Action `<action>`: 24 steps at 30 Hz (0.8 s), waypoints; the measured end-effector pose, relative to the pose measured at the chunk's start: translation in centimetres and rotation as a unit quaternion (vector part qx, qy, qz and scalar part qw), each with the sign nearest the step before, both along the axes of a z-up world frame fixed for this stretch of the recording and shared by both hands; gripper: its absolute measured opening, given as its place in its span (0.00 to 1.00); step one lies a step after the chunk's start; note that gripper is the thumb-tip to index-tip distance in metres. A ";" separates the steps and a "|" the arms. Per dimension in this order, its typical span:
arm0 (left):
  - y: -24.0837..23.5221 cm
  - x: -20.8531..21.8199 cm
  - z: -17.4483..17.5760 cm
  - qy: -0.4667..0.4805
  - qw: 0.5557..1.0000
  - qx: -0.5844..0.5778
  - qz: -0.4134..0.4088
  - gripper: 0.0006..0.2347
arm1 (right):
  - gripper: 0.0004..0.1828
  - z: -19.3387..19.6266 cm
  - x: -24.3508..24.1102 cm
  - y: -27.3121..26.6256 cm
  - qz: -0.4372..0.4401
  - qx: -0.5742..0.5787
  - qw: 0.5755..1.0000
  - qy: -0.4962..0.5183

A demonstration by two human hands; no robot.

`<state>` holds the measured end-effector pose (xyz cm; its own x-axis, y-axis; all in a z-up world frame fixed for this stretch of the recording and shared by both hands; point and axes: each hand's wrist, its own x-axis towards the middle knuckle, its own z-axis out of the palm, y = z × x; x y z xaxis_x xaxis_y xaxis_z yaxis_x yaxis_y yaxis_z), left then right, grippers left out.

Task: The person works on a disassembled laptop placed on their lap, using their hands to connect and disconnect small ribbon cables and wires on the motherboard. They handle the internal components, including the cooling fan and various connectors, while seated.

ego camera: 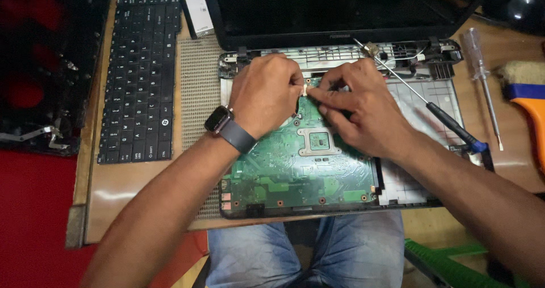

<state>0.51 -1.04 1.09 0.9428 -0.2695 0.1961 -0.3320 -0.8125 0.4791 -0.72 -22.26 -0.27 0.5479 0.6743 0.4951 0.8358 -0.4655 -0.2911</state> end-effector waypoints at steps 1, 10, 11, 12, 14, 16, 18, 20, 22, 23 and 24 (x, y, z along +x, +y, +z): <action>-0.3 0.0 -0.1 0.000 1.000 0.000 0.002 0.06 | 0.18 -0.1 0.1 0.0 0.002 0.000 1.000 0.000; -0.7 -0.9 0.2 -0.028 0.999 0.025 0.000 0.09 | 0.16 0.2 0.1 0.1 -0.005 0.004 1.000 0.017; -0.6 -1.0 0.3 -0.031 0.999 0.034 0.003 0.05 | 0.18 0.1 0.0 0.0 -0.013 -0.009 1.000 0.021; -0.5 -1.1 0.4 -0.034 0.998 0.043 0.006 0.02 | 0.20 0.0 -0.1 -0.2 -0.022 -0.022 0.999 0.025; -0.4 -1.0 0.4 -0.029 1.000 -0.001 -0.003 0.04 | 0.19 -0.1 -0.2 0.1 -0.018 -0.011 1.000 0.019; -0.5 -0.8 0.6 -0.027 0.998 -0.045 -0.016 0.08 | 0.18 0.0 -0.1 0.0 -0.018 -0.001 1.000 0.009; -0.5 -0.8 0.7 -0.012 0.998 -0.050 -0.029 0.12 | 0.17 -0.1 -0.1 0.1 -0.016 -0.001 1.000 0.008; -0.5 -0.6 0.8 0.000 0.998 -0.055 -0.029 0.10 | 0.18 -0.1 -0.2 0.1 -0.017 -0.002 1.000 0.008; -0.4 -0.4 0.5 0.009 0.998 -0.061 -0.028 0.09 | 0.18 -0.1 -0.1 0.0 -0.018 -0.005 1.000 0.006; -0.2 -0.3 0.1 0.008 0.997 -0.073 -0.024 0.10 | 0.19 -0.1 -0.1 -0.1 -0.020 -0.013 1.000 0.012; 0.0 -0.1 -0.3 0.007 0.996 -0.085 -0.020 0.11 | 0.19 -0.2 -0.1 -0.1 -0.023 -0.020 0.999 0.018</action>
<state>0.38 -1.08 0.80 0.9351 -0.2703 0.2293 -0.3544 -0.7056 0.6136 -0.82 -22.36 -0.43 0.5958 0.6674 0.4467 0.8026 -0.5151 -0.3008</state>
